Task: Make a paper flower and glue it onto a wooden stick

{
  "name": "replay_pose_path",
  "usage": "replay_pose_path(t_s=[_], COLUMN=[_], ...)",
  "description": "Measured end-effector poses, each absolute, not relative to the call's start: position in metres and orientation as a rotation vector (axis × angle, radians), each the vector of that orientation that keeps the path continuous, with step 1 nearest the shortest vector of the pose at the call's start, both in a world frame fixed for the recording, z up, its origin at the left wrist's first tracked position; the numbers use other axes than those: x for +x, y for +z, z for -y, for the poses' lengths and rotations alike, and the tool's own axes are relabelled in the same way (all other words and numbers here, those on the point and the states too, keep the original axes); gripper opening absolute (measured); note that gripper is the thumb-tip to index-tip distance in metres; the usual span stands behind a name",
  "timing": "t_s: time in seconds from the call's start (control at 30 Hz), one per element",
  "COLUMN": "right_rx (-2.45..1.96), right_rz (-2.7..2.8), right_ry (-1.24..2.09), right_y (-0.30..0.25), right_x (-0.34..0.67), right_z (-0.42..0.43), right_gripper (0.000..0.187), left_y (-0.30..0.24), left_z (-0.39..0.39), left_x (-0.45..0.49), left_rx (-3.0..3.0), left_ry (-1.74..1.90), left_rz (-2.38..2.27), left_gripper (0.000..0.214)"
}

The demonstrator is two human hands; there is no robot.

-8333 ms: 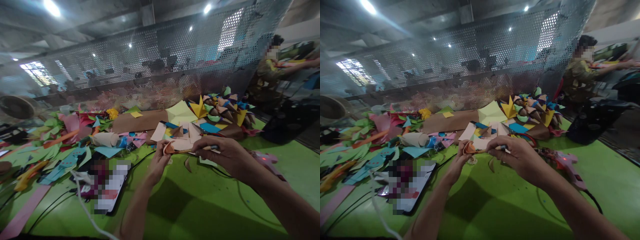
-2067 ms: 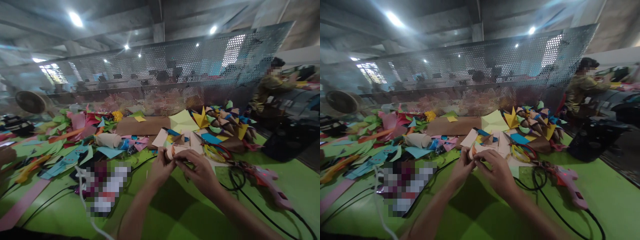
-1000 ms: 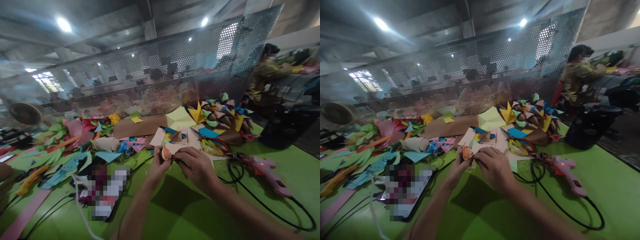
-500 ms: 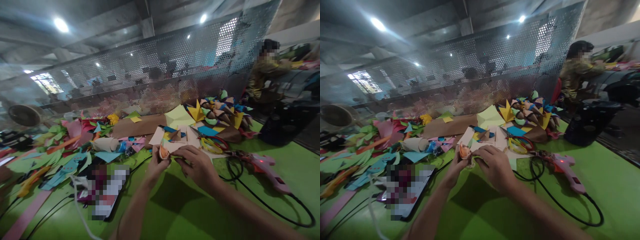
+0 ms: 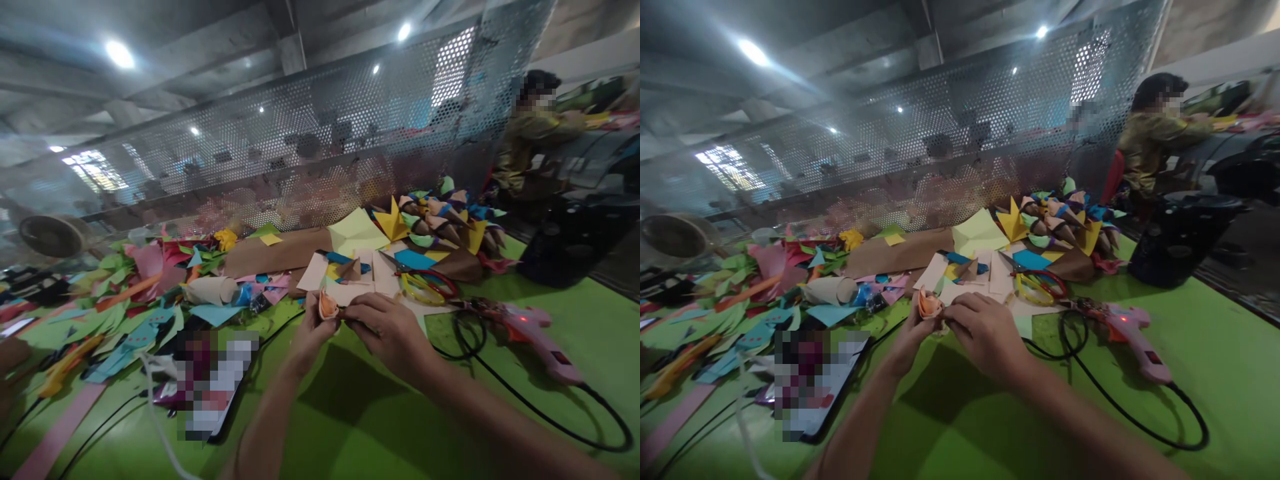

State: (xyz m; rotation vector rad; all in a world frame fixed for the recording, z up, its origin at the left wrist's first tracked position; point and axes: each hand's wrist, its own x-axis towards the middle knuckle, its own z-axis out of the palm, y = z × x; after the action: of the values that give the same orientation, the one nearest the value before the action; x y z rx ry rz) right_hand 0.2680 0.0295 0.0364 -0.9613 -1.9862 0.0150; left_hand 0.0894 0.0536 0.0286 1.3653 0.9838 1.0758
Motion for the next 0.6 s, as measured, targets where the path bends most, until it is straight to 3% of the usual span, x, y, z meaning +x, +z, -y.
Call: replay_pose_path(t_s=[0.17,0.6], right_rx=[-0.949,-0.937], right_rz=[1.977,2.021], right_ry=[0.029,0.001], right_y=[0.0367,0.0354], right_x=[0.2685,0.2681], right_z=[-0.0293,-0.0292], right_gripper=[0.013,0.012], left_y=[0.0278,0.0224], left_z=[-0.0542,-0.0572], left_x=[0.0906,0.0950], left_rx=[1.368,1.270], left_ry=[1.083,1.021], left_rz=[-1.000,-0.938], left_gripper=[0.036,0.053])
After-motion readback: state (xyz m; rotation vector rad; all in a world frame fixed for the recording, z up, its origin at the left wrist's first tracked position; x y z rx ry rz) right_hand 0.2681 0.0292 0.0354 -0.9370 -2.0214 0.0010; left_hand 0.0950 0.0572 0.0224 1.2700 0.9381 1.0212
